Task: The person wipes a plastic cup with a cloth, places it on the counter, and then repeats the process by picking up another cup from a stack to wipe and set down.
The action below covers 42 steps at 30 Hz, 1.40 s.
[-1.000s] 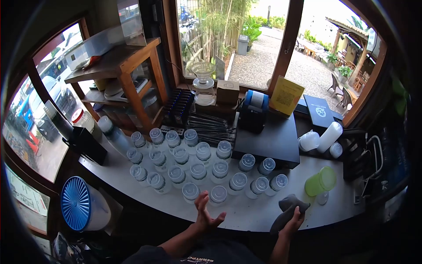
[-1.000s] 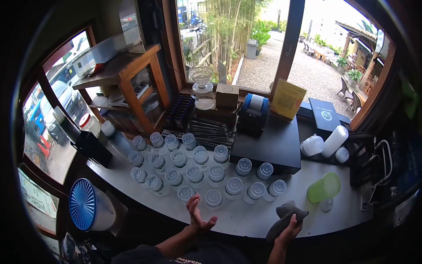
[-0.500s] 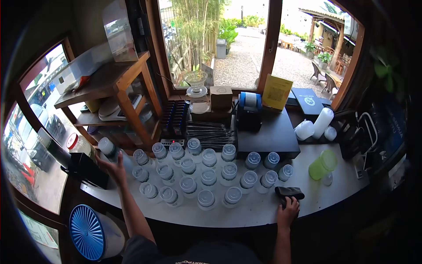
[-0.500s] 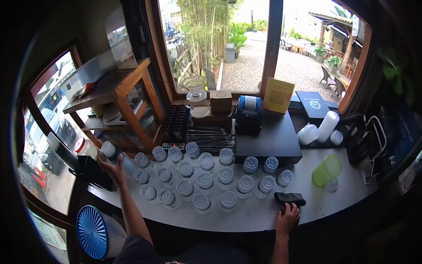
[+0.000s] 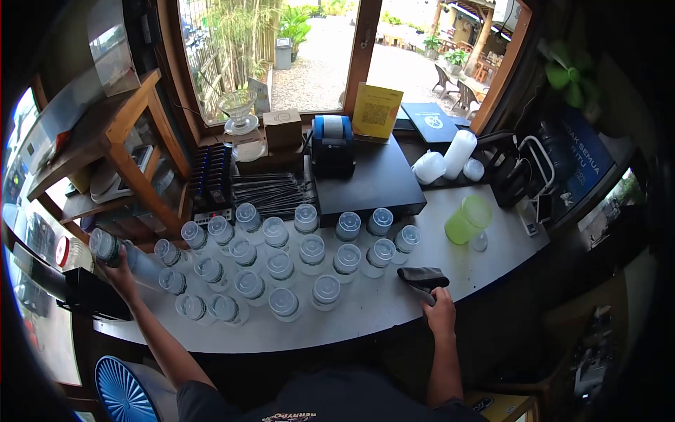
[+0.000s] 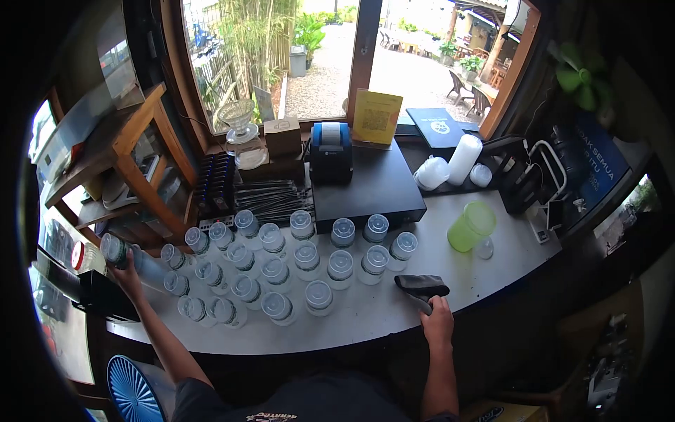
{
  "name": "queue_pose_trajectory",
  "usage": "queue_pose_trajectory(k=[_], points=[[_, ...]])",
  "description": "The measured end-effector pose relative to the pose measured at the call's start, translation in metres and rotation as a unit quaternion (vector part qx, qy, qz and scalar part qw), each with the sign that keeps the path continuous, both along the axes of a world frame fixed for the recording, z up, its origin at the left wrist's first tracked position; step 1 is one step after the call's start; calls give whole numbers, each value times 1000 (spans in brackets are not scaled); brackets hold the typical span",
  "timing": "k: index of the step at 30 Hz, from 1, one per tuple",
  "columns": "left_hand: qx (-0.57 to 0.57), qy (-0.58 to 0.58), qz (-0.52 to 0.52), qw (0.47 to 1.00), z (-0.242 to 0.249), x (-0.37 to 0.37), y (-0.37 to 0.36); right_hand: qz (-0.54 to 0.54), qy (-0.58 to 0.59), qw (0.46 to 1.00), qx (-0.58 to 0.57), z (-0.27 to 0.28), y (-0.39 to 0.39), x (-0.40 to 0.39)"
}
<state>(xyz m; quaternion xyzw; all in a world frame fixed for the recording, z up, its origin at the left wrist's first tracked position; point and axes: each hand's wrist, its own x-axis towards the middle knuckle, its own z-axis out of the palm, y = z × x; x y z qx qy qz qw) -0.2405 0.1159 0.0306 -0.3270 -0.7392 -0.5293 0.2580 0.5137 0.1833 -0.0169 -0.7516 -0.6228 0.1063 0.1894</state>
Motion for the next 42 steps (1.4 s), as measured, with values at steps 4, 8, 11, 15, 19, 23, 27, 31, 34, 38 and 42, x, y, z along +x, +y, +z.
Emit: queue_pose_trajectory(k=[4, 8, 11, 15, 19, 23, 27, 31, 34, 38, 42], points=[[18, 30, 11, 999, 28, 6, 0, 18, 104, 994, -28, 31, 4, 4], [20, 125, 89, 988, 65, 40, 3, 53, 389, 916, -85, 64, 11, 27], [23, 152, 120, 981, 72, 43, 0, 68, 567, 815, -101, 105, 14, 34], [73, 158, 114, 978, 88, 65, -14, 126, 658, 735, -106, 135, 26, 48], [94, 146, 107, 979, 88, 105, -44, 119, 690, 701, -134, 119, 46, 62], [162, 63, 12, 985, 70, 182, -59, 25, 623, 767, -150, 35, 85, 107], [68, 93, -92, 989, 12, 250, -80, -19, 476, 876, -77, -26, 103, 144], [32, 25, -364, 931, 7, 359, -55, -36, 584, 811, 5, -36, 108, 159], [41, -199, -544, 814, 34, 467, -11, -2, 593, 804, 34, -38, 115, 170], [-73, -389, -655, 644, -11, 555, 18, 91, 468, 878, 46, -41, 130, 199], [-159, -529, -698, 456, -38, 624, 70, 47, 364, 929, 46, -16, 128, 204]])
